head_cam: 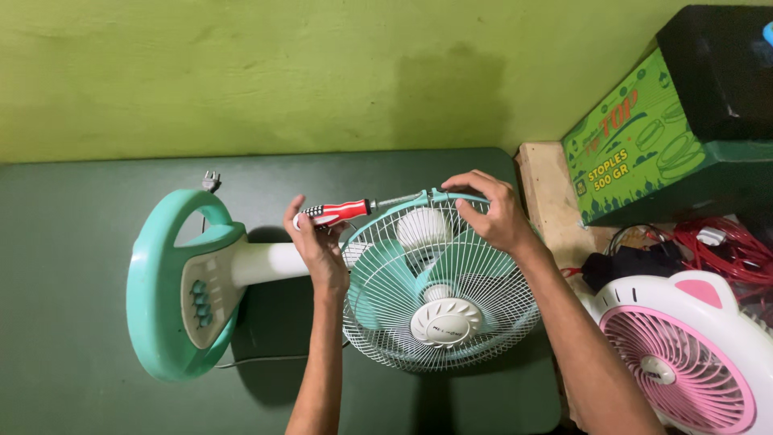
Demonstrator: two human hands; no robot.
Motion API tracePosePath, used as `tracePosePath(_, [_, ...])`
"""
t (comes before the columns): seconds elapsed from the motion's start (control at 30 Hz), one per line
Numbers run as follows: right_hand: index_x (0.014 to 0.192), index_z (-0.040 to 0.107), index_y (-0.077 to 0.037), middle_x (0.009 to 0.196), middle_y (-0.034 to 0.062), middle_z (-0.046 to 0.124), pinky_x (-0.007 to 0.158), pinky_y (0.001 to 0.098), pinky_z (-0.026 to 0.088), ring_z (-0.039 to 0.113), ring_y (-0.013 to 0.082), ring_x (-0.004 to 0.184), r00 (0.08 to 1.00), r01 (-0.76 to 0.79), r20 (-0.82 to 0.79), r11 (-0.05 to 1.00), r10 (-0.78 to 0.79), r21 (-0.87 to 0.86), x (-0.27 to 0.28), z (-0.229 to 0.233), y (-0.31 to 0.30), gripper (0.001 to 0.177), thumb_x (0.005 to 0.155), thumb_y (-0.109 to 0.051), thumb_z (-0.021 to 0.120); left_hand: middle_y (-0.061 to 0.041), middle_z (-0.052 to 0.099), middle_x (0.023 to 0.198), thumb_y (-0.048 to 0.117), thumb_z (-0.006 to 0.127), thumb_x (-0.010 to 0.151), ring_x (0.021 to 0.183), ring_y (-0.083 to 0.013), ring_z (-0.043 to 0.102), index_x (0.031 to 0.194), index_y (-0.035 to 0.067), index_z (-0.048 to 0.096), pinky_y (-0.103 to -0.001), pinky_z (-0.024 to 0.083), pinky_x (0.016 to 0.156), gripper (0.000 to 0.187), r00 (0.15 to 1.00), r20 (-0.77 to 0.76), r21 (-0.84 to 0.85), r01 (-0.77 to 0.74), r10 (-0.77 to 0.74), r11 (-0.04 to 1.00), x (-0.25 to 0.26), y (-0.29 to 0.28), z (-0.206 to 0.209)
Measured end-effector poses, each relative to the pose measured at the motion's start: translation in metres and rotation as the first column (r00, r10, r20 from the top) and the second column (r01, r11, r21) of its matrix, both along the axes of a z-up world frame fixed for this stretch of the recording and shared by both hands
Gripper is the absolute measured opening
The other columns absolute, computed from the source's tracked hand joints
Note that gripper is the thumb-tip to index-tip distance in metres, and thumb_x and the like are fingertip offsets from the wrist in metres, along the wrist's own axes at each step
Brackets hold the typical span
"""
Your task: The person uses a screwdriver to loosen screws on a teal table fan, removes the front grille, and then detaches the rear plastic ring. The components are placed on nearby surfaces.
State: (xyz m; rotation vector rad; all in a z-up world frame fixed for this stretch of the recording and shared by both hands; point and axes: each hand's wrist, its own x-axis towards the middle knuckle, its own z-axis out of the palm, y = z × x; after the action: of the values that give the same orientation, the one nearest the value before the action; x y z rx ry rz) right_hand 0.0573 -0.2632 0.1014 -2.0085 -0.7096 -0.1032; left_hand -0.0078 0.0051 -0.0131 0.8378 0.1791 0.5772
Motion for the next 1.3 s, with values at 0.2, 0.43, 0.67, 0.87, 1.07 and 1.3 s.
tracePosePath(0.2, [0.109, 0.072, -0.001, 0.104, 0.0130, 0.074, 0.094, 0.0339, 0.055, 0.071, 0.0236, 0.101, 1.000, 0.007, 0.009, 1.000, -0.007, -0.011, 0.001, 0.000, -0.002, 0.026, 0.086, -0.007, 0.060, -0.012, 0.064, 0.125, 0.034, 0.045, 0.105, 0.113, -0.0200, 0.066, 0.142, 0.008, 0.040, -0.039, 0.058, 0.096, 0.045, 1.000, 0.018, -0.028, 0.021, -0.020, 0.999, -0.002, 0.001, 0.004])
tracePosePath(0.43, [0.108, 0.073, -0.001, 0.100, 0.0132, 0.074, 0.089, 0.0331, 0.055, 0.072, 0.0242, 0.096, 1.000, 0.011, -0.001, 1.000, -0.011, -0.011, 0.002, -0.001, -0.002, 0.027, 0.085, -0.007, 0.061, -0.014, 0.055, 0.100, 0.036, 0.040, 0.113, 0.082, -0.0245, 0.053, 0.146, 0.013, 0.041, -0.037, 0.045, 0.073, 0.041, 0.979, -0.201, 0.049, -0.016, 0.025, 0.999, -0.001, -0.002, 0.015])
tracePosePath(0.67, [0.109, 0.073, 0.000, 0.102, 0.0135, 0.074, 0.090, 0.0331, 0.055, 0.072, 0.0240, 0.097, 1.000, -0.007, 0.006, 1.000, 0.007, 0.001, 0.001, -0.002, -0.006, 0.029, 0.084, -0.005, 0.059, -0.009, 0.069, 0.112, 0.035, 0.049, 0.102, 0.098, -0.0177, 0.070, 0.140, 0.009, 0.042, -0.033, 0.059, 0.088, 0.046, 0.998, -0.068, -0.082, 0.006, -0.011, 0.997, -0.006, -0.002, 0.016])
tracePosePath(0.87, [0.111, 0.072, 0.000, 0.102, 0.0135, 0.073, 0.089, 0.0331, 0.055, 0.071, 0.0237, 0.096, 1.000, -0.013, -0.007, 1.000, 0.013, 0.011, 0.001, 0.000, -0.006, 0.029, 0.085, -0.004, 0.060, -0.013, 0.055, 0.105, 0.034, 0.043, 0.111, 0.092, -0.0239, 0.059, 0.145, 0.013, 0.042, -0.038, 0.049, 0.079, 0.040, 0.988, -0.153, 0.025, 0.007, -0.003, 1.000, -0.002, -0.002, 0.008])
tracePosePath(1.07, [0.116, 0.070, 0.000, 0.103, 0.0138, 0.072, 0.091, 0.0344, 0.056, 0.072, 0.0238, 0.098, 1.000, -0.015, -0.003, 1.000, 0.015, 0.016, -0.002, 0.002, -0.008, 0.034, 0.084, -0.003, 0.059, -0.010, 0.066, 0.124, 0.029, 0.043, 0.104, 0.111, -0.0209, 0.066, 0.137, 0.009, 0.042, -0.039, 0.058, 0.094, 0.039, 0.999, -0.022, -0.031, 0.034, -0.035, 0.999, -0.006, -0.002, 0.015])
tracePosePath(1.3, [0.111, 0.072, -0.003, 0.101, 0.0115, 0.073, 0.085, 0.0339, 0.058, 0.073, 0.0232, 0.093, 1.000, 0.011, 0.008, 1.000, -0.011, -0.021, -0.003, 0.002, -0.008, 0.027, 0.086, -0.003, 0.060, -0.015, 0.057, 0.109, 0.035, 0.042, 0.115, 0.090, -0.0233, 0.056, 0.145, 0.010, 0.043, -0.038, 0.046, 0.077, 0.039, 0.992, -0.126, 0.061, -0.013, 0.020, 0.998, -0.001, -0.003, 0.011])
